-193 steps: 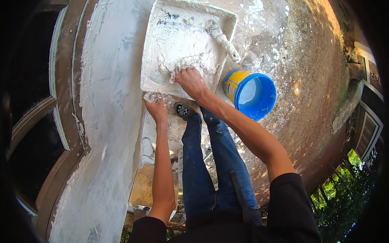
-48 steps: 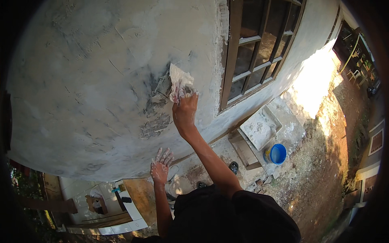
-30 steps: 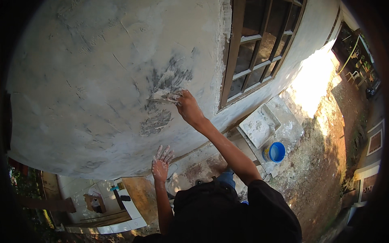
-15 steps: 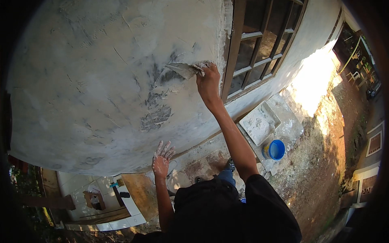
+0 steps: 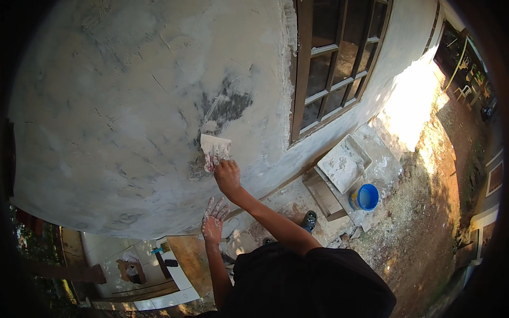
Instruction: The person applies plaster to an exterior wall using a putty knife.
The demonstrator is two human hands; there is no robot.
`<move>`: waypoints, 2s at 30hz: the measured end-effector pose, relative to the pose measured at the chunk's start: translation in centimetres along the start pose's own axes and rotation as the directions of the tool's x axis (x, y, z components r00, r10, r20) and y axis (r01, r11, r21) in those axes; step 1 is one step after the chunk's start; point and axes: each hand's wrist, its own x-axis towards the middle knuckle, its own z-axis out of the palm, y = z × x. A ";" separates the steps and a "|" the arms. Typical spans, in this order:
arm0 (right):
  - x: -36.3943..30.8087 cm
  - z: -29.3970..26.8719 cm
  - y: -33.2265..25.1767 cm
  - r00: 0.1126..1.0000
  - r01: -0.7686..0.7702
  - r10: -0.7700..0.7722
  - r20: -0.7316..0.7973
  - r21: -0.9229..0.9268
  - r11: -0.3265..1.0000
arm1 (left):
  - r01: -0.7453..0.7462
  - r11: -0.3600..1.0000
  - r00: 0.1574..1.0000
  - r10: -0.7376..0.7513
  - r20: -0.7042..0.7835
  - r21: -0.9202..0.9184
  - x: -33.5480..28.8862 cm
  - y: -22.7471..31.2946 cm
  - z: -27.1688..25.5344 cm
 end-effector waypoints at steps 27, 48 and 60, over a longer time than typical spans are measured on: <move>5.2 -3.2 -0.5 0.973 0.108 -0.089 -0.215 0.081 0.991 | -0.016 0.999 1.000 0.017 -0.011 0.042 -0.8 -0.4 -0.1; 15.4 -14.9 3.1 0.936 0.156 -0.091 -0.340 0.167 0.974 | -0.103 0.995 0.995 0.103 -0.003 -0.015 -2.6 -1.3 -1.6; 6.8 -3.3 0.6 0.944 0.159 -0.167 -0.284 -0.052 0.986 | -0.074 0.995 0.994 0.079 -0.080 0.067 -2.4 -0.2 -1.6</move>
